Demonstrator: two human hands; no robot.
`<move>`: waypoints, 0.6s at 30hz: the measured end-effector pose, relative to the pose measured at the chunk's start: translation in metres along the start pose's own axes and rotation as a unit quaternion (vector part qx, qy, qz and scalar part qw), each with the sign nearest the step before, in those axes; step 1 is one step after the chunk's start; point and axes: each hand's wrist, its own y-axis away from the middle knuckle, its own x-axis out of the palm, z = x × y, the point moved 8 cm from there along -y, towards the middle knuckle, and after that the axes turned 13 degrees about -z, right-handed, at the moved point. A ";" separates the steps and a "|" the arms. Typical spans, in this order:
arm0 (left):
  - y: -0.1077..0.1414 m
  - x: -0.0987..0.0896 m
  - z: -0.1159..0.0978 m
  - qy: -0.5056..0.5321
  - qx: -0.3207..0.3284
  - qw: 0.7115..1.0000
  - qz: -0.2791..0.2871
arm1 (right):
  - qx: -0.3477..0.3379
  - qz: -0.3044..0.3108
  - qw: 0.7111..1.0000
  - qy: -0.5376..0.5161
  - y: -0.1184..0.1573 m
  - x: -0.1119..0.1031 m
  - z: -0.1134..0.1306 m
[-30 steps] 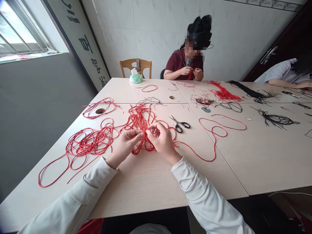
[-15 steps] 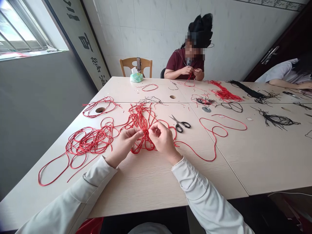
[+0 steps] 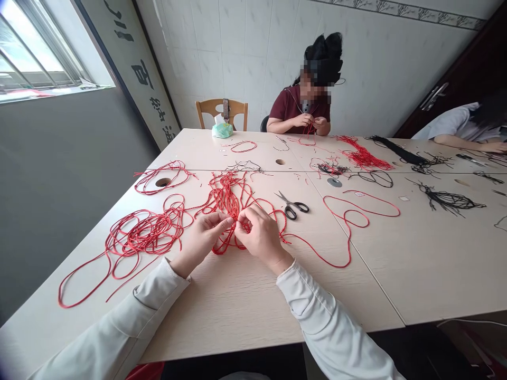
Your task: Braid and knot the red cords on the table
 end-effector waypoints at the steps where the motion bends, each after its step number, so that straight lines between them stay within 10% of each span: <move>1: 0.001 0.000 0.000 -0.010 -0.003 1.000 -0.004 | 0.013 0.008 1.000 -0.011 0.000 0.001 -0.001; 8: -0.003 -0.009 -0.001 -0.043 0.024 0.997 -0.061 | 0.143 0.166 0.965 -0.147 0.012 0.020 -0.006; 13: -0.003 -0.011 -0.012 -0.099 0.101 0.987 -0.071 | 0.060 0.028 0.995 -0.072 -0.002 -0.004 -0.003; 18: 0.006 -0.003 -0.025 -0.215 0.231 0.947 -0.059 | 0.010 0.017 1.000 0.009 -0.001 -0.002 -0.001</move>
